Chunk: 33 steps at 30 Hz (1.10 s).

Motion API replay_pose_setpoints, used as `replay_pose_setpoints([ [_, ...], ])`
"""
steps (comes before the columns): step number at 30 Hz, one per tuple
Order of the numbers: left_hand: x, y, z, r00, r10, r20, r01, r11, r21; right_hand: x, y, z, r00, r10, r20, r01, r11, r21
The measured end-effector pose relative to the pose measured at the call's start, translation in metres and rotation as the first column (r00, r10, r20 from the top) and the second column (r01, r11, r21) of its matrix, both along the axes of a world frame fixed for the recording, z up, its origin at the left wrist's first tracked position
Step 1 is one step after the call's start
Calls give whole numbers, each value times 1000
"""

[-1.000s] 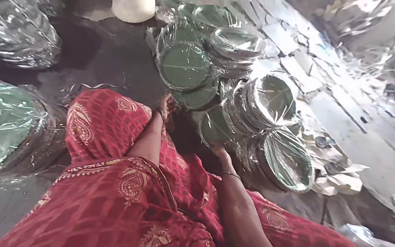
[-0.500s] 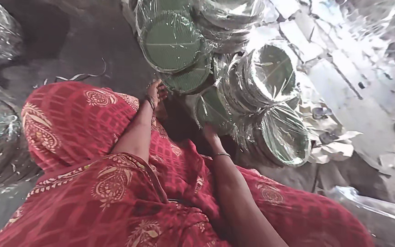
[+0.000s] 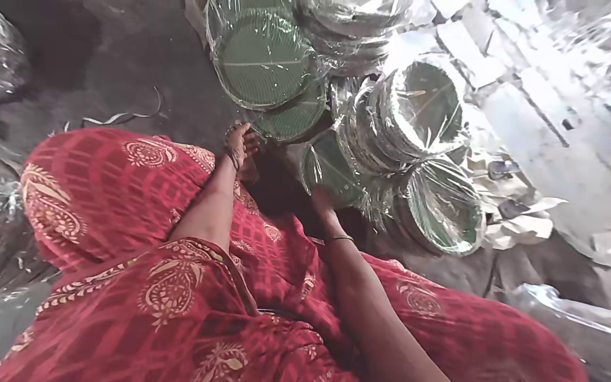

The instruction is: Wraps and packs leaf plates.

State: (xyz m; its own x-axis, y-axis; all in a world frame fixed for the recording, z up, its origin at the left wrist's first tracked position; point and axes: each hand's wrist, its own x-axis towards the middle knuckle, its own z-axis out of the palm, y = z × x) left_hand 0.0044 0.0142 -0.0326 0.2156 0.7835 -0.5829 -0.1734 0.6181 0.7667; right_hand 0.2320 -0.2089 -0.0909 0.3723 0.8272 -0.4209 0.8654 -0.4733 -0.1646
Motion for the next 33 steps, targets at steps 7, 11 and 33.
replay_pose_setpoints([
  [7,2,3,-6,1000,15,-20,-15,1000,-26,-1,16,-14,998,1,63,-4,999,38],
  [11,4,7,-9,999,4,-43,-5,999,-38,3,29,-17,991,18,134,-29,996,83],
  [33,0,0,-6,1000,-5,-8,5,998,-57,-43,64,71,998,51,32,-54,991,122],
])
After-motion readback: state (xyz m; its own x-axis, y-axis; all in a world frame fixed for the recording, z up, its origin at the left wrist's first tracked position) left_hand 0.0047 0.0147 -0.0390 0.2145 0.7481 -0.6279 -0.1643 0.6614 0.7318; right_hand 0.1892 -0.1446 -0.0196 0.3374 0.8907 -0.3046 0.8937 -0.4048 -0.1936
